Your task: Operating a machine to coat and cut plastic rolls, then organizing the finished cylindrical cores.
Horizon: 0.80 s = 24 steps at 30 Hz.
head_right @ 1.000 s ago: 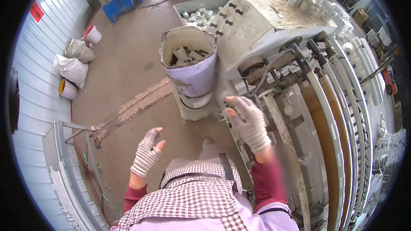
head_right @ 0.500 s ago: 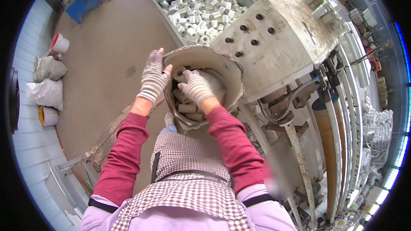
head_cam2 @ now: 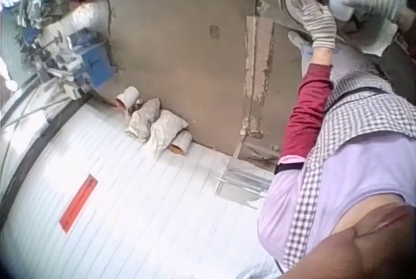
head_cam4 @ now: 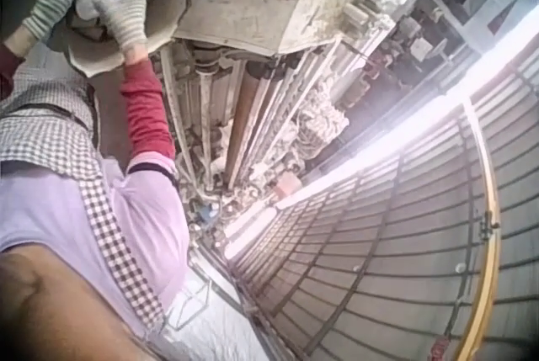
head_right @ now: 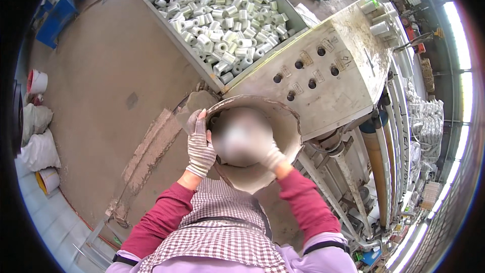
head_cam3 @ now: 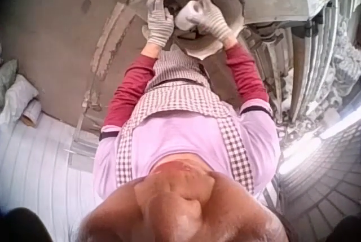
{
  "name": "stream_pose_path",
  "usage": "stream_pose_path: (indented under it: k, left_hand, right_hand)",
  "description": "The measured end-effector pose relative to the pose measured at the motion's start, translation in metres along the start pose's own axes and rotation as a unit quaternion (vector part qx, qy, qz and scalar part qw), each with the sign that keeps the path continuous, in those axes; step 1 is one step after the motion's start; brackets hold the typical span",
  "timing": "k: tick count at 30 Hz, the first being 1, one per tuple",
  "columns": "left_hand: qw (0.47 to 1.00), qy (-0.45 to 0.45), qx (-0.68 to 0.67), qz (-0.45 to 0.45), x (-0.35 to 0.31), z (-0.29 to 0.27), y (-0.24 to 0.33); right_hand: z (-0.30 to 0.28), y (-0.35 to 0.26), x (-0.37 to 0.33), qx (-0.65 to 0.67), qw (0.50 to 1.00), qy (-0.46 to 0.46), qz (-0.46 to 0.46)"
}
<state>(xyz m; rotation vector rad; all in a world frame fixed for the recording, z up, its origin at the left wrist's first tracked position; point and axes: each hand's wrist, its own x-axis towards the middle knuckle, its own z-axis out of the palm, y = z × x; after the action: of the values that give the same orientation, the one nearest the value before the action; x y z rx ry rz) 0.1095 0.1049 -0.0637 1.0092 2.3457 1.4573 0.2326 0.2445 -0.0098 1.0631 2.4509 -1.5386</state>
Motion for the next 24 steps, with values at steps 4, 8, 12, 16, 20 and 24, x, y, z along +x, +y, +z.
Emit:
stream_pose_path:
  k: [4,8,12,16,20,24]
  left_hand:
    - [1.000,-0.016,-0.016,0.018,0.006,0.006,0.004]
    - [0.997,-0.016,-0.081,-0.007,0.014,0.002,0.020]
    - [0.999,-0.010,-0.052,-0.010,0.009,0.007,0.007]
    - [0.999,-0.025,-0.001,-0.027,0.008,0.001,0.009]
    - [0.998,-0.017,-0.059,-0.018,0.011,0.009,0.014]
    - [0.998,-0.030,-0.035,-0.032,0.013,0.007,0.013]
  right_hand:
    - [-0.084,-0.067,0.026,-0.083,0.979,0.135,-0.129]
    - [-0.143,-0.109,0.090,0.062,0.938,0.249,-0.232]
    - [-0.103,-0.078,0.057,-0.050,0.972,0.187,-0.133]
    - [-0.016,0.039,0.063,-0.269,0.955,-0.104,0.073]
    - [0.023,0.157,0.100,-0.249,0.958,0.030,0.139]
    - [0.030,0.163,0.123,-0.214,0.960,0.022,0.178]
